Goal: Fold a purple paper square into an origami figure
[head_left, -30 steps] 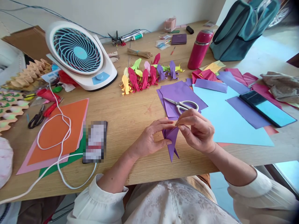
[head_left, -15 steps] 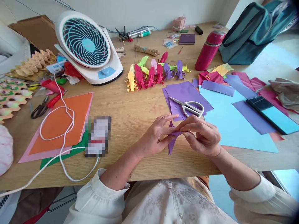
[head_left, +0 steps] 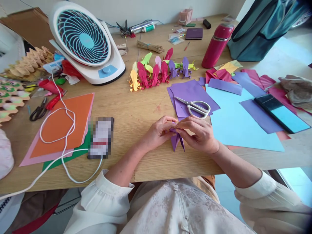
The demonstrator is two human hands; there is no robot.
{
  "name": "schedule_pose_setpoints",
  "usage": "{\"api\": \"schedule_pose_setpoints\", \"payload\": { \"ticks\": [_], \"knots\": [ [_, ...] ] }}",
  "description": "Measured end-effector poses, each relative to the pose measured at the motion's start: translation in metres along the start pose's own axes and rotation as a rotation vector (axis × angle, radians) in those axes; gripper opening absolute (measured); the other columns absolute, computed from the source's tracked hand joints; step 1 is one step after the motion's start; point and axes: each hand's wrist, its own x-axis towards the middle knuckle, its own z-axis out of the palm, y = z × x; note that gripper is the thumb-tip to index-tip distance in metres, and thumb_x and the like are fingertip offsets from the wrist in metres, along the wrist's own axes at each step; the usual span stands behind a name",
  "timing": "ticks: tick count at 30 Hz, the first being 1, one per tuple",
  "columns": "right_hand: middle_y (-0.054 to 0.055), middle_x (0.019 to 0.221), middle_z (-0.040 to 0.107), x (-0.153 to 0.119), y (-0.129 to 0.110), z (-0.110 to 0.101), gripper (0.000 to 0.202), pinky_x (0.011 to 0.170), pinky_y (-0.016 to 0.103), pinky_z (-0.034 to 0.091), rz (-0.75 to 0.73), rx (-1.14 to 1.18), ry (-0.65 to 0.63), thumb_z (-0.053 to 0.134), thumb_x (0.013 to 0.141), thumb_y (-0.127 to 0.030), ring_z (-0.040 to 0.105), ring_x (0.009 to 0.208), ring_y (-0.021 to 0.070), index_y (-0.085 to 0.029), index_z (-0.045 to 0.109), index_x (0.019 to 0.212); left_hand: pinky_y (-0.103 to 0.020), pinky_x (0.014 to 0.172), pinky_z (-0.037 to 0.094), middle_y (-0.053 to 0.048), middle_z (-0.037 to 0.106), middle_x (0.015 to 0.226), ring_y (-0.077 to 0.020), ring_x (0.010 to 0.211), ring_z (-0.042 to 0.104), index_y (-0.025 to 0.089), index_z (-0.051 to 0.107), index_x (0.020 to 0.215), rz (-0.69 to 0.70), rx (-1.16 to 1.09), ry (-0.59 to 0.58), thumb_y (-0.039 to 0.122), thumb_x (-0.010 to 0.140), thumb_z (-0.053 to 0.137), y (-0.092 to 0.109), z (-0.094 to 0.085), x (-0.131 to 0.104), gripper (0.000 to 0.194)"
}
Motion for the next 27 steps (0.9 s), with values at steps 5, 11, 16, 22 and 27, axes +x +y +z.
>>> {"api": "schedule_pose_setpoints", "payload": {
  "ticks": [5, 11, 16, 22, 27],
  "knots": [
    [0.003, 0.079, 0.069, -0.003, 0.002, 0.003, 0.012, 0.063, 0.032, 0.05, -0.01, -0.017, -0.024, 0.063, 0.091, -0.01, 0.062, 0.067, 0.0161, -0.02, 0.061, 0.097, -0.028, 0.088, 0.052, -0.007, 0.065, 0.109, -0.0179, 0.102, 0.065, 0.019, 0.068, 0.106, 0.07, 0.04, -0.056, 0.02, 0.096, 0.059, -0.007, 0.0, 0.001, 0.014],
    [0.005, 0.084, 0.07, -0.012, 0.004, 0.004, 0.011, 0.067, 0.032, 0.05, -0.03, -0.003, -0.098, 0.061, 0.092, -0.01, 0.064, 0.072, 0.0167, -0.019, 0.062, 0.098, -0.027, 0.083, 0.051, -0.003, 0.066, 0.096, -0.0165, 0.09, 0.064, 0.018, 0.063, 0.104, 0.039, 0.144, -0.077, 0.024, 0.095, 0.062, -0.008, 0.001, -0.001, 0.011],
    [0.006, 0.087, 0.07, -0.015, -0.001, 0.003, 0.008, 0.068, 0.032, 0.048, -0.049, -0.019, -0.161, 0.06, 0.095, -0.014, 0.065, 0.076, 0.0171, -0.019, 0.064, 0.1, -0.027, 0.079, 0.05, -0.003, 0.064, 0.095, -0.0152, 0.084, 0.062, 0.018, 0.061, 0.096, 0.011, 0.2, -0.086, 0.022, 0.095, 0.06, -0.01, -0.001, -0.003, 0.004],
    [0.006, 0.089, 0.071, -0.016, -0.006, 0.001, 0.01, 0.07, 0.032, 0.048, -0.035, -0.02, -0.195, 0.056, 0.096, -0.013, 0.065, 0.078, 0.017, -0.019, 0.064, 0.1, -0.027, 0.081, 0.052, -0.005, 0.067, 0.098, -0.016, 0.092, 0.065, 0.017, 0.064, 0.097, 0.051, 0.156, -0.122, 0.018, 0.094, 0.06, -0.012, -0.011, -0.008, 0.005],
    [0.008, 0.088, 0.071, -0.018, -0.005, 0.001, 0.009, 0.07, 0.033, 0.047, -0.043, -0.023, -0.2, 0.06, 0.094, -0.01, 0.064, 0.077, 0.0174, -0.017, 0.062, 0.099, -0.025, 0.084, 0.052, -0.004, 0.069, 0.099, -0.0149, 0.094, 0.067, 0.018, 0.065, 0.096, 0.061, 0.184, -0.103, 0.01, 0.092, 0.057, -0.01, -0.014, -0.014, 0.012]
  ]
}}
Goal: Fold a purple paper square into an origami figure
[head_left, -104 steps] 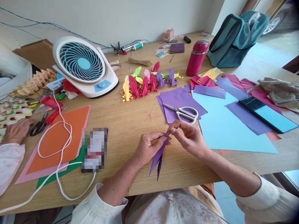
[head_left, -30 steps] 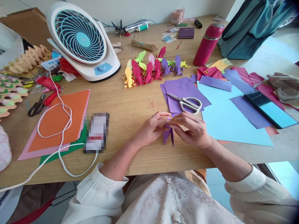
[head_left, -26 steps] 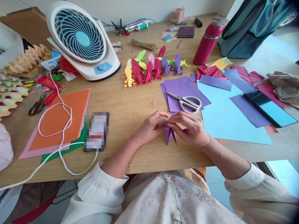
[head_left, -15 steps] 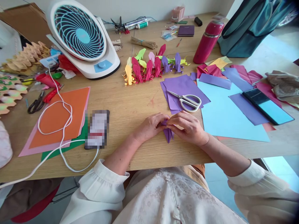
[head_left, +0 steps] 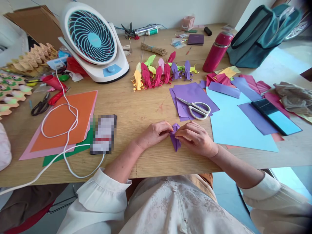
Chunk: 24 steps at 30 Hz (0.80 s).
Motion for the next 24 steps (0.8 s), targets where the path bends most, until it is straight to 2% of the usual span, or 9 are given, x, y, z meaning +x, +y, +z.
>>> {"api": "schedule_pose_setpoints", "payload": {
  "ticks": [9, 18, 24],
  "knots": [
    [0.006, 0.088, 0.07, -0.005, -0.004, 0.0, 0.008, 0.07, 0.033, 0.046, -0.022, -0.038, -0.051, 0.058, 0.095, -0.014, 0.061, 0.075, 0.0166, -0.02, 0.063, 0.099, -0.026, 0.076, 0.048, -0.002, 0.061, 0.085, -0.016, 0.082, 0.061, 0.018, 0.058, 0.087, 0.05, 0.46, -0.04, 0.016, 0.097, 0.053, 0.006, 0.009, -0.002, 0.012],
    [0.006, 0.087, 0.071, -0.009, -0.008, 0.0, 0.008, 0.071, 0.034, 0.046, -0.09, -0.116, -0.109, 0.058, 0.094, -0.012, 0.061, 0.077, 0.0176, -0.017, 0.064, 0.097, -0.029, 0.08, 0.05, -0.006, 0.065, 0.09, -0.0179, 0.087, 0.06, 0.016, 0.058, 0.09, 0.189, 0.603, -0.09, 0.01, 0.101, 0.041, 0.011, 0.006, -0.004, 0.021],
    [0.006, 0.087, 0.07, -0.016, -0.009, 0.001, 0.01, 0.074, 0.035, 0.047, -0.116, -0.147, -0.176, 0.055, 0.096, -0.013, 0.062, 0.077, 0.0172, -0.018, 0.065, 0.097, -0.03, 0.081, 0.052, -0.007, 0.066, 0.097, -0.0189, 0.091, 0.059, 0.016, 0.061, 0.094, 0.212, 0.662, -0.124, 0.01, 0.101, 0.04, 0.009, 0.006, -0.008, 0.023]
  ]
}}
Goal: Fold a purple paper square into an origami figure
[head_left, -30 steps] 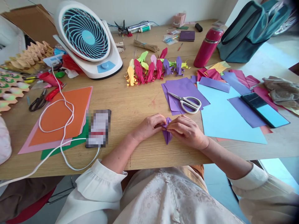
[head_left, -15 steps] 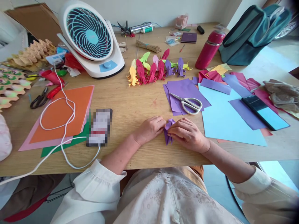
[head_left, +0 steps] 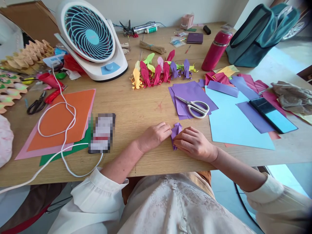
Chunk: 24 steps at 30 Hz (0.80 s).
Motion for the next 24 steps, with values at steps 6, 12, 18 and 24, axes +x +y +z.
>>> {"api": "schedule_pose_setpoints", "payload": {
  "ticks": [6, 12, 18, 24],
  "knots": [
    [0.007, 0.091, 0.071, -0.005, -0.001, 0.002, 0.009, 0.074, 0.036, 0.048, -0.042, -0.039, -0.042, 0.058, 0.094, -0.011, 0.062, 0.08, 0.0184, -0.015, 0.064, 0.098, -0.032, 0.086, 0.052, -0.008, 0.066, 0.099, -0.0201, 0.095, 0.059, 0.016, 0.063, 0.1, -0.052, -0.076, 0.002, 0.01, 0.096, 0.045, 0.001, 0.0, -0.003, 0.02],
    [0.008, 0.098, 0.071, -0.005, -0.003, -0.001, 0.013, 0.074, 0.036, 0.048, -0.05, -0.034, -0.065, 0.055, 0.094, -0.007, 0.064, 0.085, 0.0187, -0.016, 0.064, 0.098, -0.031, 0.081, 0.049, -0.007, 0.063, 0.095, -0.0199, 0.091, 0.058, 0.018, 0.064, 0.093, -0.129, -0.065, 0.006, 0.022, 0.1, 0.043, 0.007, 0.0, 0.001, 0.022],
    [0.009, 0.094, 0.071, -0.008, -0.004, -0.002, 0.015, 0.074, 0.036, 0.049, -0.041, -0.026, -0.093, 0.052, 0.097, -0.01, 0.062, 0.086, 0.0198, -0.017, 0.064, 0.099, -0.032, 0.074, 0.046, -0.007, 0.062, 0.094, -0.0211, 0.089, 0.058, 0.019, 0.062, 0.091, -0.177, -0.013, 0.006, 0.036, 0.1, 0.049, 0.01, -0.001, 0.003, 0.024],
    [0.01, 0.095, 0.07, -0.011, -0.005, -0.002, 0.018, 0.074, 0.037, 0.05, -0.017, 0.011, -0.142, 0.049, 0.096, -0.007, 0.061, 0.084, 0.0204, -0.014, 0.065, 0.101, -0.033, 0.08, 0.049, -0.007, 0.061, 0.103, -0.0218, 0.093, 0.06, 0.02, 0.061, 0.104, -0.29, -0.146, 0.043, 0.035, 0.095, 0.059, 0.015, 0.003, 0.005, 0.018]
  ]
}}
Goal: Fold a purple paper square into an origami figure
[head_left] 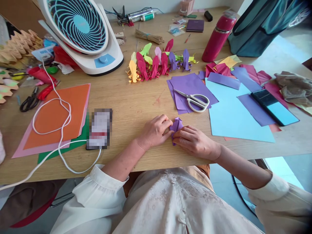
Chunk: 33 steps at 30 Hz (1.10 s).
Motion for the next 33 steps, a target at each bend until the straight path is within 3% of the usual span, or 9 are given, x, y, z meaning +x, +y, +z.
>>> {"api": "schedule_pose_setpoints", "payload": {
  "ticks": [8, 13, 16, 19, 21, 24, 26, 30, 33],
  "knots": [
    [0.011, 0.099, 0.072, -0.002, 0.002, 0.0, 0.019, 0.078, 0.039, 0.051, -0.017, 0.028, 0.008, 0.051, 0.095, -0.008, 0.062, 0.092, 0.0225, -0.014, 0.066, 0.104, -0.037, 0.087, 0.05, -0.005, 0.059, 0.098, -0.023, 0.096, 0.06, 0.019, 0.058, 0.089, -0.313, -0.198, 0.069, 0.018, 0.084, 0.072, 0.018, 0.008, 0.008, 0.015],
    [0.011, 0.102, 0.071, -0.001, 0.0, -0.003, 0.02, 0.082, 0.039, 0.05, -0.057, 0.045, 0.049, 0.052, 0.093, -0.005, 0.062, 0.094, 0.0223, -0.014, 0.067, 0.103, -0.026, 0.07, 0.048, 0.003, 0.061, 0.078, -0.014, 0.073, 0.06, 0.02, 0.053, 0.083, -0.392, -0.518, 0.076, 0.013, 0.089, 0.062, 0.027, 0.003, 0.016, 0.013],
    [0.009, 0.101, 0.071, 0.002, 0.001, -0.013, 0.02, 0.077, 0.038, 0.049, -0.042, 0.013, 0.15, 0.053, 0.093, -0.007, 0.06, 0.086, 0.0208, -0.017, 0.066, 0.105, -0.022, 0.065, 0.047, 0.004, 0.063, 0.078, -0.0116, 0.069, 0.061, 0.021, 0.053, 0.087, -0.371, -0.588, 0.094, 0.014, 0.09, 0.06, 0.03, -0.002, 0.019, 0.011],
    [0.01, 0.1, 0.067, 0.01, 0.011, -0.027, 0.017, 0.079, 0.041, 0.047, 0.279, -0.029, 0.345, 0.06, 0.092, -0.015, 0.061, 0.09, 0.0235, -0.019, 0.064, 0.108, -0.024, 0.069, 0.048, 0.003, 0.066, 0.084, -0.0136, 0.076, 0.066, 0.023, 0.051, 0.096, -0.267, -0.447, 0.126, 0.015, 0.091, 0.06, 0.029, -0.011, 0.025, 0.012],
    [0.012, 0.106, 0.066, 0.019, 0.021, -0.034, 0.017, 0.084, 0.042, 0.048, 0.482, 0.069, 0.371, 0.062, 0.093, -0.022, 0.061, 0.098, 0.0257, -0.019, 0.063, 0.11, -0.025, 0.071, 0.048, 0.002, 0.068, 0.086, -0.0152, 0.079, 0.067, 0.023, 0.049, 0.1, -0.151, -0.318, 0.154, 0.018, 0.094, 0.058, 0.026, -0.019, 0.03, 0.012],
    [0.005, 0.091, 0.067, 0.032, 0.034, -0.038, 0.008, 0.074, 0.033, 0.05, 0.485, 0.382, 0.262, 0.057, 0.096, -0.021, 0.063, 0.083, 0.0186, -0.021, 0.065, 0.099, -0.027, 0.071, 0.048, 0.0, 0.069, 0.086, -0.0168, 0.078, 0.067, 0.022, 0.049, 0.099, -0.006, -0.154, 0.232, 0.022, 0.097, 0.056, 0.022, -0.028, 0.036, 0.008],
    [0.003, 0.083, 0.065, 0.037, 0.037, -0.034, 0.009, 0.069, 0.03, 0.048, 0.462, 0.449, 0.286, 0.057, 0.096, -0.019, 0.061, 0.076, 0.0159, -0.02, 0.064, 0.092, -0.028, 0.072, 0.049, 0.0, 0.069, 0.085, -0.0172, 0.078, 0.066, 0.022, 0.05, 0.099, 0.021, -0.104, 0.294, 0.022, 0.097, 0.057, 0.02, -0.03, 0.037, 0.008],
    [0.003, 0.081, 0.063, 0.038, 0.037, -0.019, 0.012, 0.069, 0.03, 0.047, 0.52, 0.513, 0.415, 0.055, 0.097, -0.017, 0.059, 0.074, 0.0151, -0.019, 0.062, 0.088, -0.027, 0.078, 0.052, 0.001, 0.068, 0.087, -0.0151, 0.081, 0.067, 0.022, 0.053, 0.111, -0.085, -0.226, 0.395, 0.009, 0.091, 0.058, 0.02, -0.023, 0.032, 0.025],
    [0.003, 0.081, 0.062, 0.036, 0.037, -0.013, 0.013, 0.07, 0.031, 0.047, 0.554, 0.556, 0.429, 0.055, 0.098, -0.018, 0.058, 0.076, 0.0152, -0.019, 0.062, 0.087, -0.026, 0.079, 0.052, 0.0, 0.07, 0.091, -0.0137, 0.082, 0.068, 0.022, 0.057, 0.108, -0.151, -0.317, 0.41, 0.004, 0.088, 0.058, 0.021, -0.017, 0.029, 0.027]
  ]
}}
